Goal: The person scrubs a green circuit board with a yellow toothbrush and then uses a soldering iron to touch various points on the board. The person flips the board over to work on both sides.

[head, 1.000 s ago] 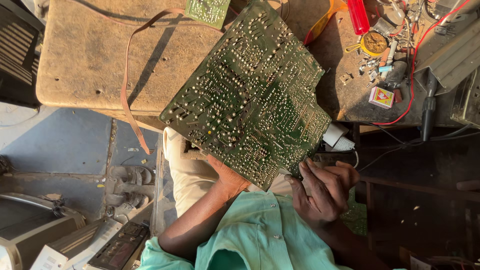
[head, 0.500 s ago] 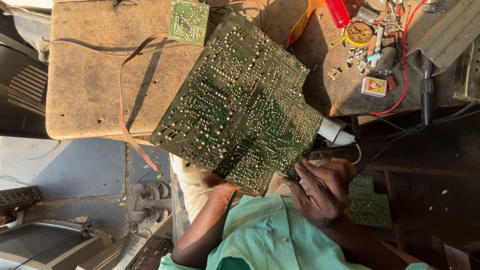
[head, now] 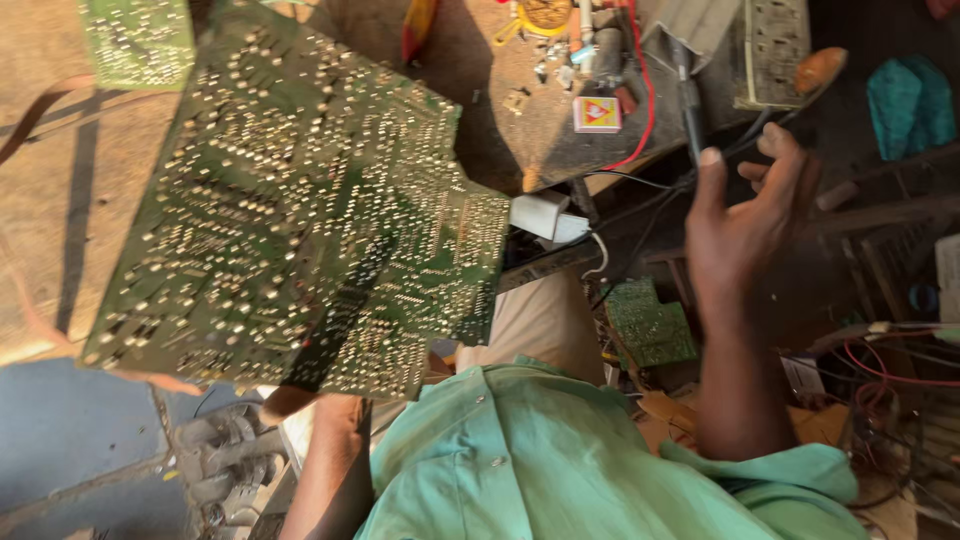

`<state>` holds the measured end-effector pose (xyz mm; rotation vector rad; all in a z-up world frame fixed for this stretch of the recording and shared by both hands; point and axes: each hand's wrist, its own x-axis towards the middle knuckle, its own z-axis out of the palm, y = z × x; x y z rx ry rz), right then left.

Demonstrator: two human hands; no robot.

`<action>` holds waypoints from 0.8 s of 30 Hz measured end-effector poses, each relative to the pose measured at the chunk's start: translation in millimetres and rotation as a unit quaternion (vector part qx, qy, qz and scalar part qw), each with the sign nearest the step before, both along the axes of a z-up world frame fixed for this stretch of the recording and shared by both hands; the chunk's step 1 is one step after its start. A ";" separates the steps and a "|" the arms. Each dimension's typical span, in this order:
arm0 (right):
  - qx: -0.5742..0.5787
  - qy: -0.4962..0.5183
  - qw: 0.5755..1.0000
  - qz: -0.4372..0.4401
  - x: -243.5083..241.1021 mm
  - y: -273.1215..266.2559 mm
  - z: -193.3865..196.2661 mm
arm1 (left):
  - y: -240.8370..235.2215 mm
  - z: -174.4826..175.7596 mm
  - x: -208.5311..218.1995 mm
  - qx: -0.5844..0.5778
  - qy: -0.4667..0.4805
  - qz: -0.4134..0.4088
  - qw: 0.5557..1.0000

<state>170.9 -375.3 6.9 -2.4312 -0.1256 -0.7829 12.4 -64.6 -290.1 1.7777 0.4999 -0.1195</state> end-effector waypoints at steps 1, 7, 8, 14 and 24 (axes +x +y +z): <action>0.021 0.019 1.000 0.014 13.7 -6.1 -6.4 | 6.1 -0.2 -2.8 0.009 -0.004 0.001 1.000; -0.189 0.006 0.982 -0.015 32.5 -17.7 -24.7 | 57.2 7.1 -32.4 0.054 -0.031 0.036 0.997; -0.218 -0.004 0.976 -0.020 31.6 -18.0 -25.3 | 59.5 9.2 -32.2 0.058 -0.039 0.037 0.997; -0.284 0.041 0.958 -0.031 42.1 -13.0 -20.9 | 54.4 13.1 -18.0 0.057 -0.085 -0.020 0.995; -0.129 0.111 0.984 -0.062 31.8 5.8 8.9 | 64.0 7.1 -1.7 0.150 -0.135 -0.075 0.977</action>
